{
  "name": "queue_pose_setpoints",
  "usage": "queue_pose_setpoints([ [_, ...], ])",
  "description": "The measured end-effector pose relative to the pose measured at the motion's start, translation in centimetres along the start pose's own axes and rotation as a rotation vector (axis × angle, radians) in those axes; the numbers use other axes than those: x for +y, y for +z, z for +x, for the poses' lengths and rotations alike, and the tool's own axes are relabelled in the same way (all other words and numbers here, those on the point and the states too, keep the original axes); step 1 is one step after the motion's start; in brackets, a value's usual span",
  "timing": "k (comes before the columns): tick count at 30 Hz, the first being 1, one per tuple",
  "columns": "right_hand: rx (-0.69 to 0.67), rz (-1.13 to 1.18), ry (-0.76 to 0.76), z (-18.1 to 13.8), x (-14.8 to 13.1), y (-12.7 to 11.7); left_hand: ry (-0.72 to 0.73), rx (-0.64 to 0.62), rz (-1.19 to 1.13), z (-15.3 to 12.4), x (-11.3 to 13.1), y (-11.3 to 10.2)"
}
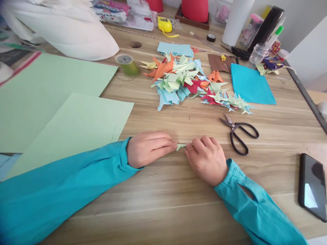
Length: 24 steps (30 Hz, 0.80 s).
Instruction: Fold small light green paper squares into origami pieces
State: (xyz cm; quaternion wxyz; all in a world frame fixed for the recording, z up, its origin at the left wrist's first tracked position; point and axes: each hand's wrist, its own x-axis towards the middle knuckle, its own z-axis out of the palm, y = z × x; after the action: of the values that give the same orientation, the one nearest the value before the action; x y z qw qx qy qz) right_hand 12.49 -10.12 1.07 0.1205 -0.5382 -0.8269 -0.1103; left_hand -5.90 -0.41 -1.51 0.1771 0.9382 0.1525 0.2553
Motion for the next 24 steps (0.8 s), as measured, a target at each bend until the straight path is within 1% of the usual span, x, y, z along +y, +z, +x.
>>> queue_pose_setpoints([
  [4,-0.007,0.008,-0.002,0.0,0.0,0.0,0.071,0.070,0.022,-0.1,0.0,0.0],
  [8,-0.010,0.012,0.000,0.0,0.0,0.0,0.114,0.093,0.063,-0.3,0.0,0.1],
  [13,-0.020,0.002,0.003,0.0,-0.1,0.0,0.281,0.085,0.148,-0.6,-0.4,0.3],
  [15,-0.019,0.002,0.004,-0.1,-0.1,0.0,0.271,0.071,0.134,-0.6,-0.7,0.4],
  [19,-0.011,0.006,-0.005,-0.2,-0.1,0.0,0.179,0.021,0.068,-0.5,-1.0,0.4],
  [24,0.004,0.017,-0.031,-0.3,0.1,0.1,0.185,0.012,0.080,-0.3,-0.9,0.4],
])
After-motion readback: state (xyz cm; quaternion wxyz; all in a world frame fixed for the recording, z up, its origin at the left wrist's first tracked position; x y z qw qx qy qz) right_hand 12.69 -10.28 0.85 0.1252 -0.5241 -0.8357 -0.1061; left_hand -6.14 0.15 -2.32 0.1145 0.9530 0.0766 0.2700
